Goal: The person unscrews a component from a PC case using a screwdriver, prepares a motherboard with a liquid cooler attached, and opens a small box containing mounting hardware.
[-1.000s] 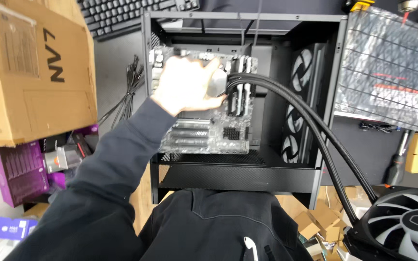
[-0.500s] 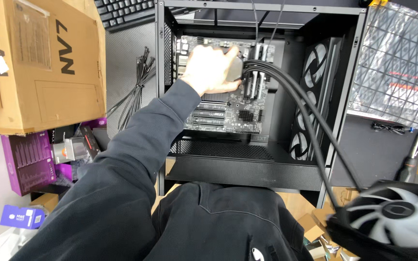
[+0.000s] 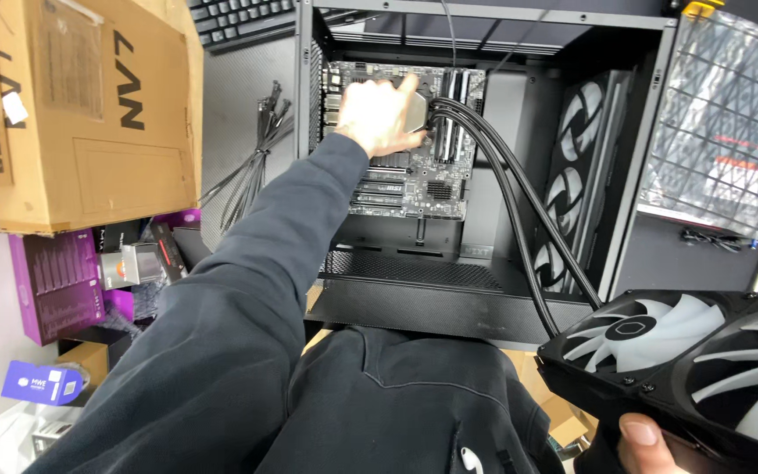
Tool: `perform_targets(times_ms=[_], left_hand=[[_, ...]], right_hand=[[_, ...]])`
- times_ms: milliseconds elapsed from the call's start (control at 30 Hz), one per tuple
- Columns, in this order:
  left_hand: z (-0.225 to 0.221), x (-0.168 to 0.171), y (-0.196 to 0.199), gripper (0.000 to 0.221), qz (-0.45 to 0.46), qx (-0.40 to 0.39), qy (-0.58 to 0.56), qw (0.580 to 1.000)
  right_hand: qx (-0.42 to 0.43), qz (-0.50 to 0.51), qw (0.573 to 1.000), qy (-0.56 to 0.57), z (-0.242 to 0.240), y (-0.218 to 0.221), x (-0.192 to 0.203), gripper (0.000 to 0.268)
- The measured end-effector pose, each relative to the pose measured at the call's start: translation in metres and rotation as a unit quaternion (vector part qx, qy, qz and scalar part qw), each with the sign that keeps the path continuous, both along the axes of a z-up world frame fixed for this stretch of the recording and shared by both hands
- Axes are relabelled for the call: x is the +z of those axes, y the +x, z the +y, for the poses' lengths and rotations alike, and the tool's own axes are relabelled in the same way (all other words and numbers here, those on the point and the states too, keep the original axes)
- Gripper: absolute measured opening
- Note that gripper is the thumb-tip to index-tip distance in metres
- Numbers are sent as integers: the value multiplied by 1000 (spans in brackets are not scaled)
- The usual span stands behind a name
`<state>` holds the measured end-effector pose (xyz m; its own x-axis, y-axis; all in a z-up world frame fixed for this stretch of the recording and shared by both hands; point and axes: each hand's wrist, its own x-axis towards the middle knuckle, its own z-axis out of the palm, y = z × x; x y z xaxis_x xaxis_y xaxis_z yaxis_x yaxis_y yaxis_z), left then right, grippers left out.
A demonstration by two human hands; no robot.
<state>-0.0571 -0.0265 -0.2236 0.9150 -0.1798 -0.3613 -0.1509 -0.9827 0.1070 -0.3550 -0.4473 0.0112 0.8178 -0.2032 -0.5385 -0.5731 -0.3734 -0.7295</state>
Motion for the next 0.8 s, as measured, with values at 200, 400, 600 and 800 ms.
perform_targets(times_ms=[200,400,600,800], left_hand=[[2,-8,3,88,22,5,-3,1000],[1,-14,7,86,43,0,-9,999],[-1,-12,7,85,62,5,-3,998],[2,-22,7,92,65,1,11,998]], right_hand=[[35,-35,998,-29,15,35,-27,56],[14,-58,998,-36,22,38,-27,45],[166,-66,975,-129,-2,39,-39,52],[138,-1,986,-95,22,52,-23,52]])
